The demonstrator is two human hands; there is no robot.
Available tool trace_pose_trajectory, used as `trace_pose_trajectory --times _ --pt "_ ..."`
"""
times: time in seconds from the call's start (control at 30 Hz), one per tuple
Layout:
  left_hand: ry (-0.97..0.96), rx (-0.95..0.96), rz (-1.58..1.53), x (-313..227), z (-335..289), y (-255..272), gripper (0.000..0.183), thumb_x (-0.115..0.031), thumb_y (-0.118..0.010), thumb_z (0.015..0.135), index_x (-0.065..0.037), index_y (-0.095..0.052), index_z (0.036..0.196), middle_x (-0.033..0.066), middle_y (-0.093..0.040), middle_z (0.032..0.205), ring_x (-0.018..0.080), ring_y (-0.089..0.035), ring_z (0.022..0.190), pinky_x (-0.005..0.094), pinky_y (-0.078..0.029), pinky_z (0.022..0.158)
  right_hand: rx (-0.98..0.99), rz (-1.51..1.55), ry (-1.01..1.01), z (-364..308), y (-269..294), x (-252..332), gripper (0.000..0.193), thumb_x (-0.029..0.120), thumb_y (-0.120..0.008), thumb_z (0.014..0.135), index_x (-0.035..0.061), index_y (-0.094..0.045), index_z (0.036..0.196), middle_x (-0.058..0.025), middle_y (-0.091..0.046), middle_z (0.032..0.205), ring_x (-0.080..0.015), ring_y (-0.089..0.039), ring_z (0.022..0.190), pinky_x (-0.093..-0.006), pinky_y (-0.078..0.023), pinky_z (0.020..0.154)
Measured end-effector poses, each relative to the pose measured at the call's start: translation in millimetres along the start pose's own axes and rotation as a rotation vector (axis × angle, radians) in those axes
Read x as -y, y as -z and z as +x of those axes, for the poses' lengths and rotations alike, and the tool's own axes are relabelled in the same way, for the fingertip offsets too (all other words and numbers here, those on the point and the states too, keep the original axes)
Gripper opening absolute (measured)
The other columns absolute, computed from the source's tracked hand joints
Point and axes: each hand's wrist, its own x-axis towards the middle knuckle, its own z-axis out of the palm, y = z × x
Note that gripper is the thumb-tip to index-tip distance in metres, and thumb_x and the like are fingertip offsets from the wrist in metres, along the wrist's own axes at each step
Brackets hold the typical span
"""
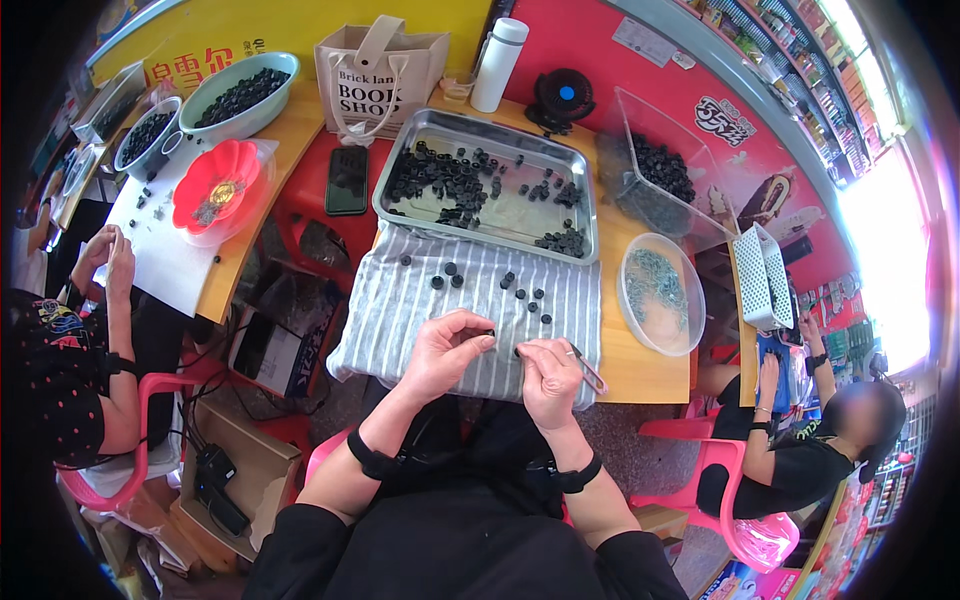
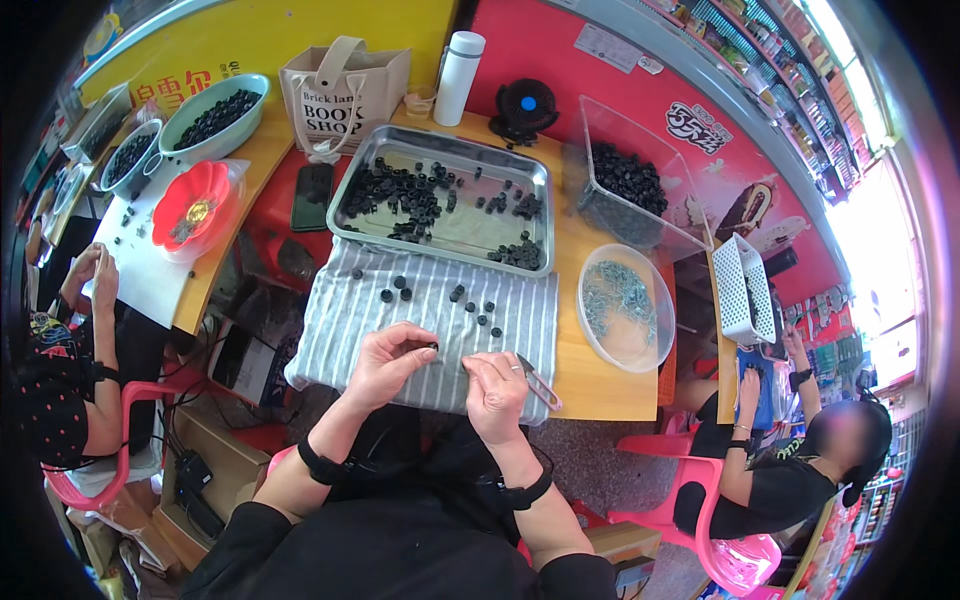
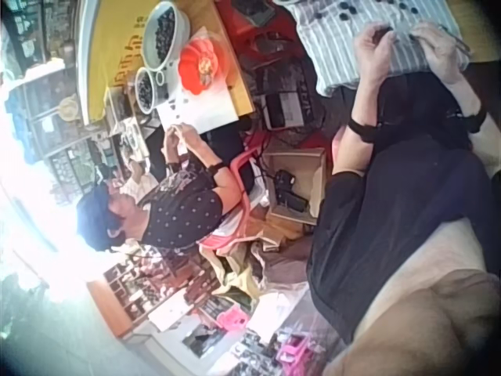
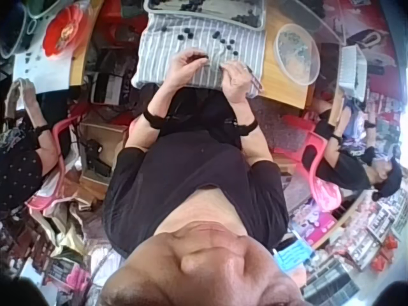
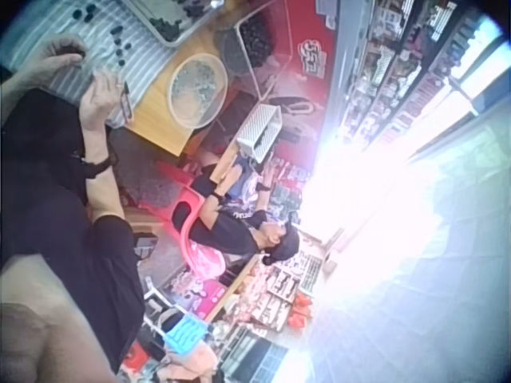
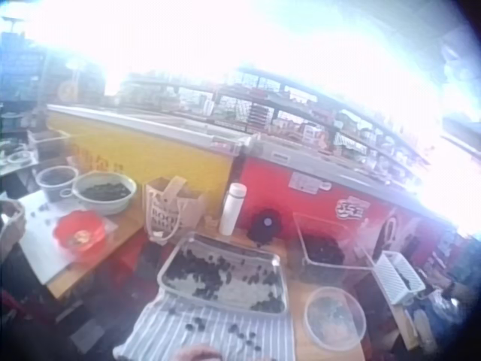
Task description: Sorting small black plastic or rubber components from a tray into containers using tweezers and hands.
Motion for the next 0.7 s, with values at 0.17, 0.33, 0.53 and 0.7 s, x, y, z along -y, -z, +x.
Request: trace_pose_trajectory --times 0.17,0.33,0.53,0.7 --pt "-0.006 -0.006 0.025 0 0 -1 0.015 0.005 -0.067 0.085 0.004 -0.068 0.101 0.0023 -0.063 0.094 0.0076 -0.059 0.088 0.0227 -0.048 0.080 0.030 -0.033 0.008 -2 2 -4 0.022 -0.011 -0.067 0.065 0.0025 -0.068 0.083 -0.0084 -0.066 0.083 -0.0266 -0.061 0.077 -0.0354 -0.047 0.069" --pt "-0.013 0.002 0.023 2 0 1 0.015 0.004 -0.068 0.085 0.004 -0.068 0.101 0.0025 -0.063 0.095 0.0076 -0.059 0.088 0.0226 -0.048 0.080 0.049 -0.125 -0.006 3 4 7 0.024 -0.005 -0.070 0.065 0.0068 -0.069 0.085 -0.0042 -0.065 0.088 -0.0238 -0.060 0.086 -0.0361 -0.043 0.075" --pt "-0.021 0.008 0.014 2 0 3 0.016 0.003 -0.068 0.085 0.003 -0.068 0.101 0.0024 -0.064 0.095 0.0073 -0.059 0.087 0.0222 -0.048 0.079 0.177 -0.229 0.097 5 6 10 0.028 0.000 -0.067 0.067 0.0109 -0.070 0.092 -0.0005 -0.063 0.092 -0.0222 -0.057 0.087 -0.0360 -0.038 0.076" --pt "-0.011 0.014 -0.050 -2 0 1 0.016 0.003 -0.068 0.086 0.002 -0.069 0.102 0.0021 -0.066 0.095 0.0069 -0.060 0.086 0.0226 -0.049 0.078 0.328 -0.601 0.156 10 16 16 0.031 0.003 -0.064 0.067 0.0072 -0.067 0.098 -0.0048 -0.064 0.093 -0.0237 -0.057 0.088 -0.0368 -0.040 0.074"
